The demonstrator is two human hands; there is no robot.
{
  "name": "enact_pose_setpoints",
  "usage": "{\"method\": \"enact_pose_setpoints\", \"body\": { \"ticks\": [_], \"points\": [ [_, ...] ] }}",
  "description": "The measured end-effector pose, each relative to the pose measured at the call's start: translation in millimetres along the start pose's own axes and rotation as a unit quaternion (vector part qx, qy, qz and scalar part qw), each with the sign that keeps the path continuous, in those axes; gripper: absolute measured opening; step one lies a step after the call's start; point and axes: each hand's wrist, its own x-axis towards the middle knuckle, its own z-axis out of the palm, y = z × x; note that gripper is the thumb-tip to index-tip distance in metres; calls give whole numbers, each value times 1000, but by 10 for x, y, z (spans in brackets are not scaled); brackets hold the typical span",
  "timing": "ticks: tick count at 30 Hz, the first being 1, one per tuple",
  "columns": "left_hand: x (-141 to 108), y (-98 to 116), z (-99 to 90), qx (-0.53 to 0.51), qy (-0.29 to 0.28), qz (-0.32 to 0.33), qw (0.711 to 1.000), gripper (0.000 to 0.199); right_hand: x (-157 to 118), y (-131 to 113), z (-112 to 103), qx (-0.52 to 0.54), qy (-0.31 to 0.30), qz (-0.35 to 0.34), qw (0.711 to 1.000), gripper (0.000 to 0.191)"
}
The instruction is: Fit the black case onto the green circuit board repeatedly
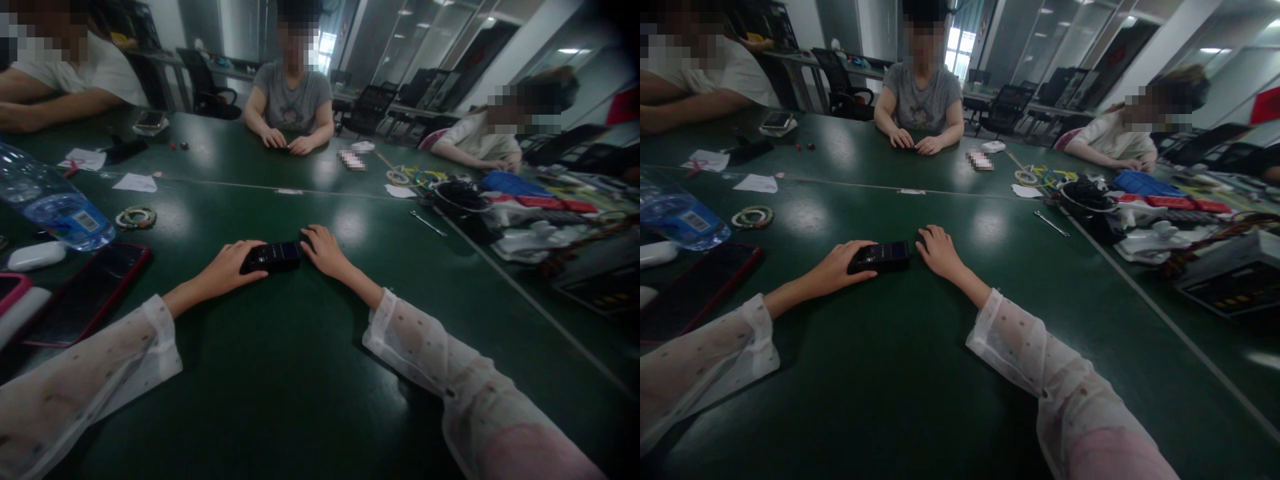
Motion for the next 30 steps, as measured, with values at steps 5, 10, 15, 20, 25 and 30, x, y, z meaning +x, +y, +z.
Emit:
{"method": "enact_pose_setpoints", "body": {
  "ticks": [5, 10, 15, 20, 25, 30],
  "points": [
    [5, -19, 18, 4, 5, 1, 1000, 60, 4, 21, 10, 6, -3, 0, 1000, 48],
    [6, -7, 6, 7, 0, -1, 1000, 60, -6, -18, -15, -9, -2, -5, 1000, 49],
    [5, 0, 9, 8, 6, 0, 1000, 60, -16, -124, -74, -55, -8, -33, 998, 47],
    [6, -7, 21, 8, 7, 3, 1000, 59, -18, -162, -105, -71, -15, -44, 996, 47],
    [6, -10, 20, 10, 5, 2, 1000, 60, -21, -138, -88, -54, -8, -36, 998, 45],
    [4, 4, 6, 12, 1, 1, 1000, 61, -15, -89, -78, -25, 2, -27, 999, 43]
  ]
}}
